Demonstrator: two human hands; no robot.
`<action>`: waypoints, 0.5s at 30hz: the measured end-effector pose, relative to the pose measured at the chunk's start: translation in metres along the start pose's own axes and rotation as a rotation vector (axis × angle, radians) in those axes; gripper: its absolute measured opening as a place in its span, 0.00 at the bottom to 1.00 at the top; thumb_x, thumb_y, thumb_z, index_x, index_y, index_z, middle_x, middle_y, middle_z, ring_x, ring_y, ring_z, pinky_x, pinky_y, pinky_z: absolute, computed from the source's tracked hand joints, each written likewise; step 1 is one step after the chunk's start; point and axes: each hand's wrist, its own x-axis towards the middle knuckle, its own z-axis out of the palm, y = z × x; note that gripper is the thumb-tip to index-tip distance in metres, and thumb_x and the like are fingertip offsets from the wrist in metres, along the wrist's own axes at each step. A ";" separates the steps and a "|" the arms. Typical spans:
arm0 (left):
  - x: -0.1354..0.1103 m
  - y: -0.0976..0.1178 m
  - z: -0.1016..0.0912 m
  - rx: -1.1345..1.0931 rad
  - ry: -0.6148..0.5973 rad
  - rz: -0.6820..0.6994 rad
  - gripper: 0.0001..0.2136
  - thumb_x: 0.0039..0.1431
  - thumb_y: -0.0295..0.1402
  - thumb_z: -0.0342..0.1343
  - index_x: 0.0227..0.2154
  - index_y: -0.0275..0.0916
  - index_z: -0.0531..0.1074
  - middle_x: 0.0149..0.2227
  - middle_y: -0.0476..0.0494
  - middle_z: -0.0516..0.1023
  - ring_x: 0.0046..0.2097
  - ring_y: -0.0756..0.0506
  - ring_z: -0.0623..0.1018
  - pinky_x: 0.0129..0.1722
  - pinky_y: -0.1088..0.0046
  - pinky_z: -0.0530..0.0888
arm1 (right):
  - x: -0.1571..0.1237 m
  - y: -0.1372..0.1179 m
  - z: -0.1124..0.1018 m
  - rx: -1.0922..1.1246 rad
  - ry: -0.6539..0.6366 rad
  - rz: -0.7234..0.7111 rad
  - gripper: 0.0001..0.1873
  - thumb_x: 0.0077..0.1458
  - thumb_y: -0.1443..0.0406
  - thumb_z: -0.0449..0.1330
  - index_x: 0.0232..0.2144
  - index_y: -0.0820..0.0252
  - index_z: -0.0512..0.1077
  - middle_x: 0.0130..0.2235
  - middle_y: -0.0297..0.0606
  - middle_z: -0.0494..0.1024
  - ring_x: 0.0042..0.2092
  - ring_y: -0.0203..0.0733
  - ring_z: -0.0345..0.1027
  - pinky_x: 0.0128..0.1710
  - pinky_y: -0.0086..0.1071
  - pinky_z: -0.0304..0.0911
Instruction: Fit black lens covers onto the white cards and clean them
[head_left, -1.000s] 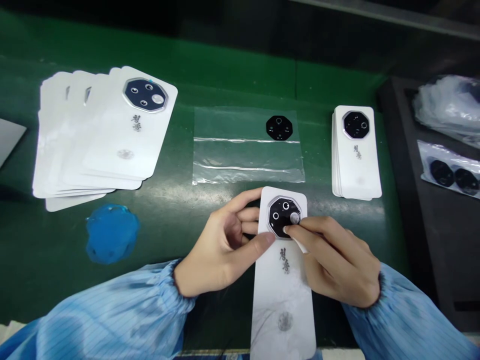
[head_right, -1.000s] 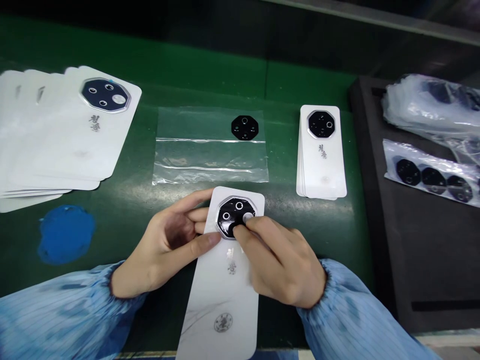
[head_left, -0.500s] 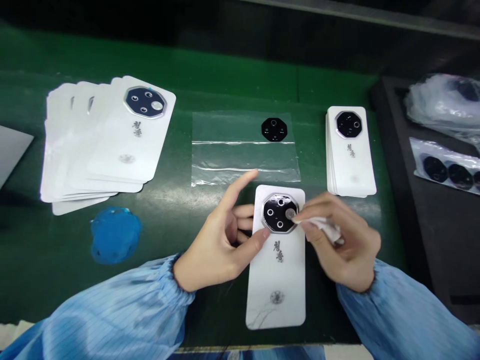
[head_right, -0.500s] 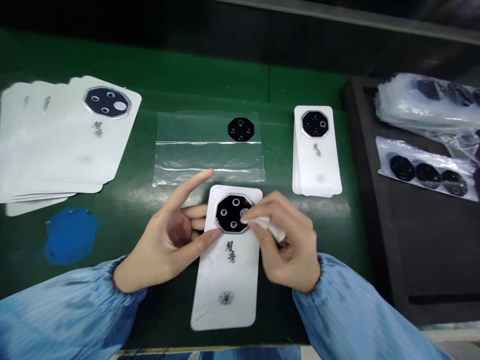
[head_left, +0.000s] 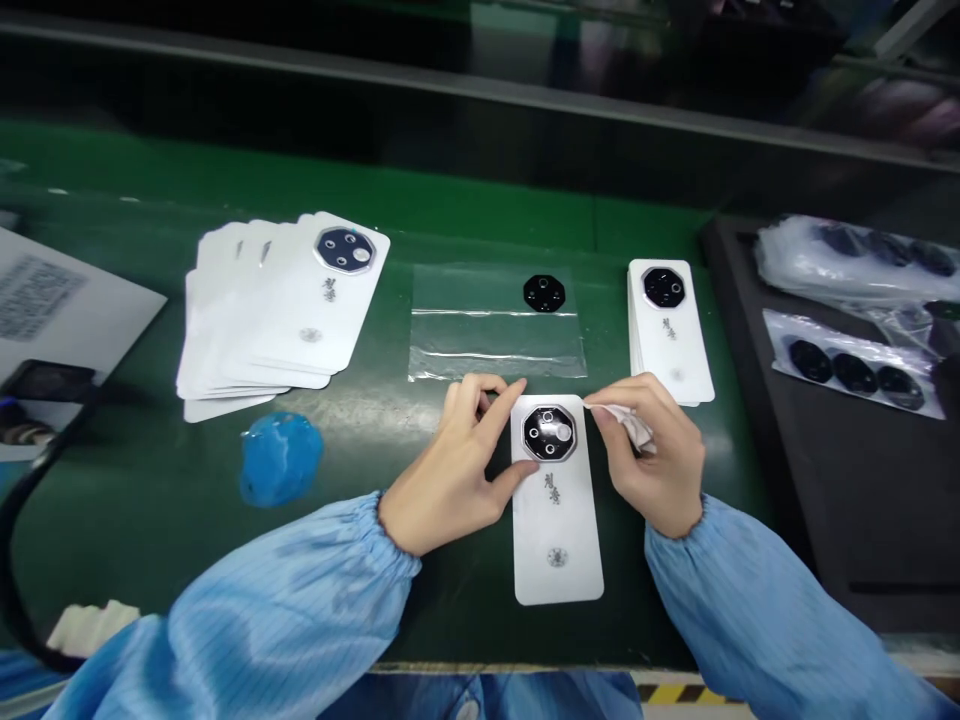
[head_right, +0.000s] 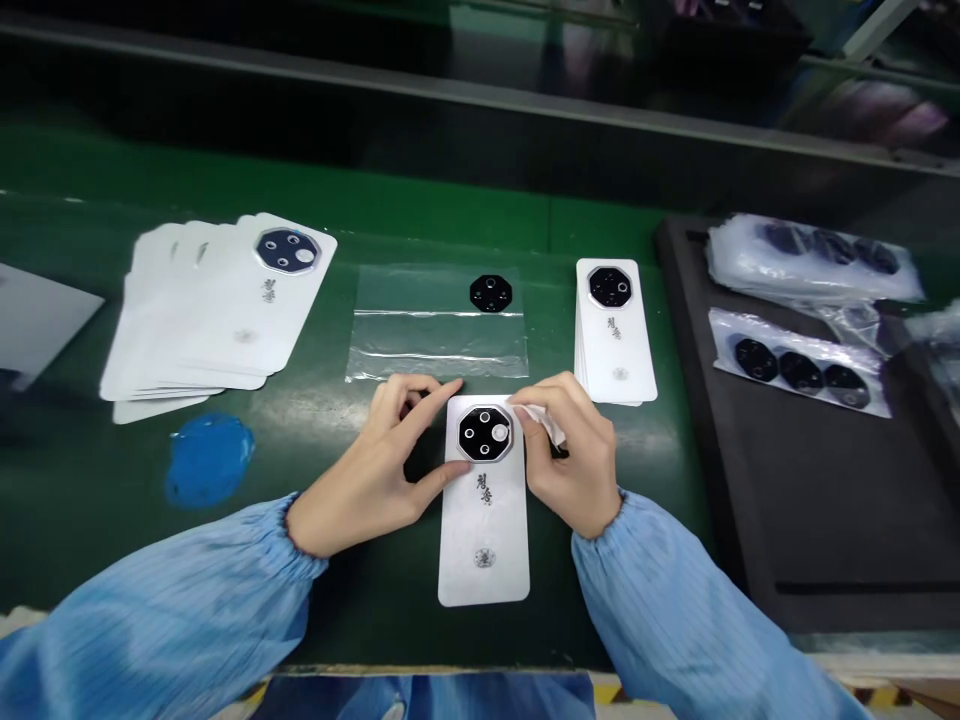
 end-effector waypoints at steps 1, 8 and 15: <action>0.003 0.001 0.000 -0.012 0.037 0.004 0.29 0.57 0.34 0.59 0.59 0.35 0.57 0.51 0.36 0.60 0.52 0.41 0.63 0.51 0.60 0.70 | 0.002 0.001 0.001 -0.009 0.011 -0.005 0.09 0.57 0.75 0.57 0.36 0.58 0.72 0.34 0.36 0.72 0.36 0.40 0.67 0.34 0.36 0.63; 0.084 -0.014 -0.009 0.062 0.261 -0.031 0.11 0.61 0.33 0.54 0.45 0.35 0.68 0.45 0.40 0.68 0.47 0.46 0.73 0.48 0.69 0.71 | 0.012 0.013 0.006 -0.040 0.055 -0.020 0.08 0.60 0.72 0.54 0.35 0.58 0.71 0.35 0.38 0.72 0.38 0.42 0.68 0.39 0.37 0.64; 0.143 -0.015 -0.010 0.200 0.231 -0.241 0.20 0.51 0.40 0.64 0.40 0.29 0.68 0.46 0.30 0.69 0.46 0.35 0.74 0.45 0.58 0.72 | 0.014 0.023 0.002 -0.042 0.004 -0.021 0.07 0.61 0.71 0.53 0.35 0.58 0.71 0.35 0.38 0.72 0.39 0.42 0.68 0.39 0.36 0.64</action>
